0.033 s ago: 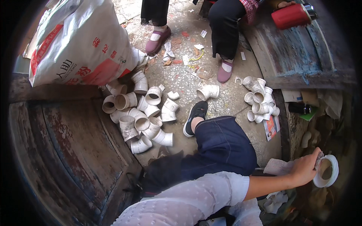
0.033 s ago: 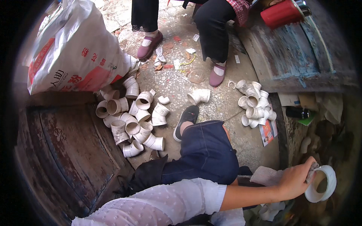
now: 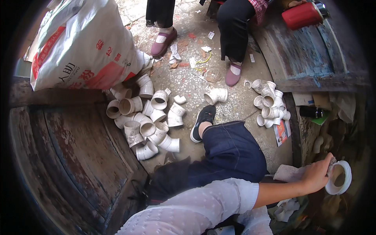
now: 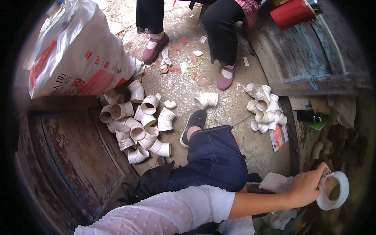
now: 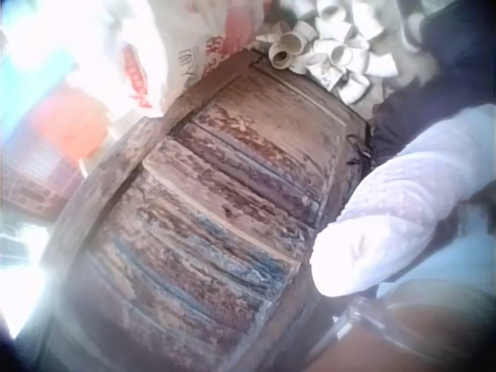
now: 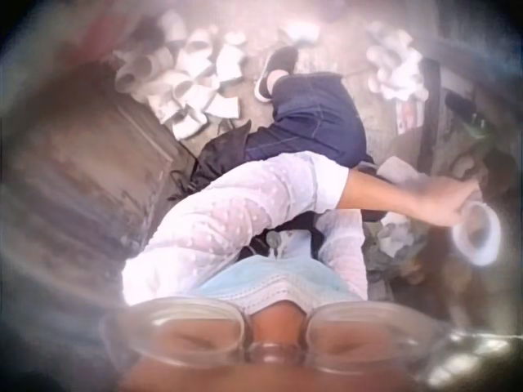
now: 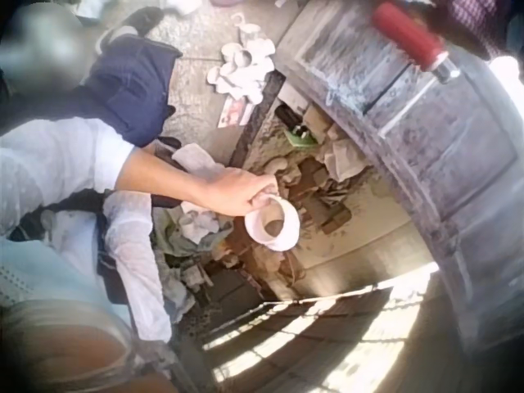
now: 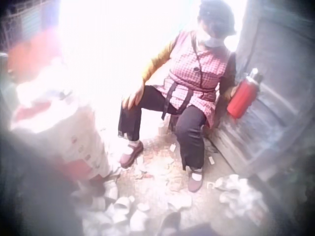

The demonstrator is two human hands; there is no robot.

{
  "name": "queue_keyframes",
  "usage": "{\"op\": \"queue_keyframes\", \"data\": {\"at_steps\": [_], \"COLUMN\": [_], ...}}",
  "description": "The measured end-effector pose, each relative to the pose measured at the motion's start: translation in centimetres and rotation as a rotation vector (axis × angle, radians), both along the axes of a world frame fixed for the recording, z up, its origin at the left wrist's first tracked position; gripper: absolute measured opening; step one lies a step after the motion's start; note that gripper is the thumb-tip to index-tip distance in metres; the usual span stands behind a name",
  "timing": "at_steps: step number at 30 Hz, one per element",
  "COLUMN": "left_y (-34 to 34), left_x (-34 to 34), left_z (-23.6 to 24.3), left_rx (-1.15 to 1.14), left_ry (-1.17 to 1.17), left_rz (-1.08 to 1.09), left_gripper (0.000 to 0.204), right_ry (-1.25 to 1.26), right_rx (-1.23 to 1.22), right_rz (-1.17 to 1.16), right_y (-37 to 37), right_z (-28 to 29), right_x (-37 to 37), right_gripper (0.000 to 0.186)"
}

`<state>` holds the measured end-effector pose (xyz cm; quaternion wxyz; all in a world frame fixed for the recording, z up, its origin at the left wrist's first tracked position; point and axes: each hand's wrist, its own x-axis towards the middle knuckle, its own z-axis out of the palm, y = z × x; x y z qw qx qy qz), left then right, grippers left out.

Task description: The person sits on the floor and wipes white plastic pipe fittings with a cloth. They handle the fittings one at a time, turning them over to wipe different sides, and place them into a green sack. Another person sits nearby and also wipes fittings.

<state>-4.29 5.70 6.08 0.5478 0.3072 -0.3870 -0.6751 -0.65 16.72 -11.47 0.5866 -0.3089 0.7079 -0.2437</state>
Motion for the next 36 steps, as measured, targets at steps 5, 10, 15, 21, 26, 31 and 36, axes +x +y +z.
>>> {"op": "queue_keyframes", "data": {"at_steps": [5, 10, 15, 21, 26, 31, 36], "left_y": [0.2, -0.1, -0.2, 0.2, -0.1, -0.3, -0.1], "left_x": [0.3, 0.5, 0.8, 0.3, 0.6, 0.5, 0.2], "left_z": [0.4, -0.1, 0.0, -0.3, -0.9, -1.2, -2.4], "left_rx": [-0.062, -0.054, -0.057, -0.056, -0.06, -0.08, -0.1], "left_ry": [-0.033, -0.089, -0.117, -0.116, -0.171, -0.201, -0.231], "left_rz": [-0.052, -0.091, -0.087, -0.083, -0.182, -0.191, -0.147], "left_gripper": [0.024, 0.025, 0.026, 0.027, 0.028, 0.028, 0.029], "right_ry": [-0.01, -0.031, -0.05, -0.083, -0.145, -0.183, -0.446], "right_rx": [-0.039, -0.065, -0.091, -0.126, -0.219, -0.385, -0.193], "right_rz": [-0.027, -0.03, -0.042, -0.057, -0.035, 0.105, -0.235], "right_y": [0.1, 0.4, 1.1, 1.3, -1.6, -5.6, -6.1], "right_z": [0.5, 0.3, 0.4, 0.2, -0.9, -2.0, 0.0], "right_x": [-0.2, -0.5, -0.8, -1.2, -1.0, -2.5, 0.2], "right_gripper": [0.039, 0.039, 0.04, 0.041, 0.042, 0.043, 0.036]}}
